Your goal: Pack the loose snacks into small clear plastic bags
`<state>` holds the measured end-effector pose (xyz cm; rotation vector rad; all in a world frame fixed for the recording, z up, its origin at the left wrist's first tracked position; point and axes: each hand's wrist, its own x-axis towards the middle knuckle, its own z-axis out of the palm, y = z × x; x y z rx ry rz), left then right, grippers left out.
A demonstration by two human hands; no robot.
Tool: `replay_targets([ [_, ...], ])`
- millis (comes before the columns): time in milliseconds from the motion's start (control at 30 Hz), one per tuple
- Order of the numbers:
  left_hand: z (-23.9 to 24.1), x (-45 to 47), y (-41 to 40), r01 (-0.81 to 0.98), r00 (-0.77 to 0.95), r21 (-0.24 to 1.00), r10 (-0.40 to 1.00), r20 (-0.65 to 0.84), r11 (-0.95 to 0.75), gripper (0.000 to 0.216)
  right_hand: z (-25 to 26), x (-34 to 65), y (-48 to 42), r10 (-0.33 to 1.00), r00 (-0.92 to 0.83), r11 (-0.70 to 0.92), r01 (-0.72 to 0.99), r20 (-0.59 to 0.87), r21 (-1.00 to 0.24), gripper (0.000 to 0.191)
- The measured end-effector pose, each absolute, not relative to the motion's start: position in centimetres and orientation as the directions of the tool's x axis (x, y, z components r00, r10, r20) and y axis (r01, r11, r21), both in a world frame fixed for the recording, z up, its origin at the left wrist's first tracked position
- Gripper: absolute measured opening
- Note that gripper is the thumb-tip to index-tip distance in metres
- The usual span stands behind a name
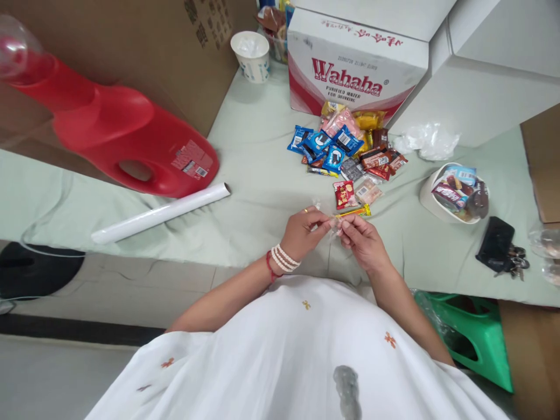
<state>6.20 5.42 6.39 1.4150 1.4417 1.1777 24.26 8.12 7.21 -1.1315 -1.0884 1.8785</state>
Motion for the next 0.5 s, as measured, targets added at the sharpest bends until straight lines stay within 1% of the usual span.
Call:
replay_targets([
  [33,6.3,5.9,5.5,0.189,-0.13,0.982,0.99,0.056,-0.031,0.03,7.3,24.5,8.1,0.868,-0.366,-0.405,-0.129,-0.336,-0.905,0.035],
  [100,5.9,5.0,5.5,0.012,-0.242,0.999,0.969,-0.046,0.05,0.031,7.3,25.2,8.2,0.884,-0.323,-0.397,-0.139,-0.337,-0.907,0.033],
  [167,5.6,3.7,5.3,-0.176,-0.314,0.979,0.936,-0.158,0.106,0.035,7.3,26.1,8.2,0.892,-0.296,-0.402,-0.176,-0.341,-0.899,0.031],
  [233,5.7,2.2,4.6,-0.325,-0.349,0.939,0.909,-0.226,0.108,0.039,7.3,26.9,8.2,0.896,-0.279,-0.413,-0.241,-0.345,-0.878,0.03],
  [300,6.4,0.7,3.6,-0.429,-0.332,0.897,0.906,-0.264,0.105,0.041,7.3,27.7,8.2,0.881,-0.288,-0.455,-0.305,-0.374,-0.837,0.03],
  [367,7.5,-0.6,2.3,-0.501,-0.24,0.854,0.926,-0.292,0.139,0.042,7.4,28.6,8.3,0.844,-0.332,-0.523,-0.326,-0.422,-0.788,0.031],
  [433,8.6,-1.9,1.2,-0.537,-0.138,0.822,0.942,-0.306,0.189,0.044,7.5,29.4,8.8,0.805,-0.381,-0.575,-0.311,-0.456,-0.756,0.031],
  [500,8.9,-3.1,0.6,-0.529,-0.1,0.818,0.94,-0.327,0.228,0.046,7.5,29.9,9.9,0.788,-0.406,-0.591,-0.286,-0.463,-0.754,0.031],
])
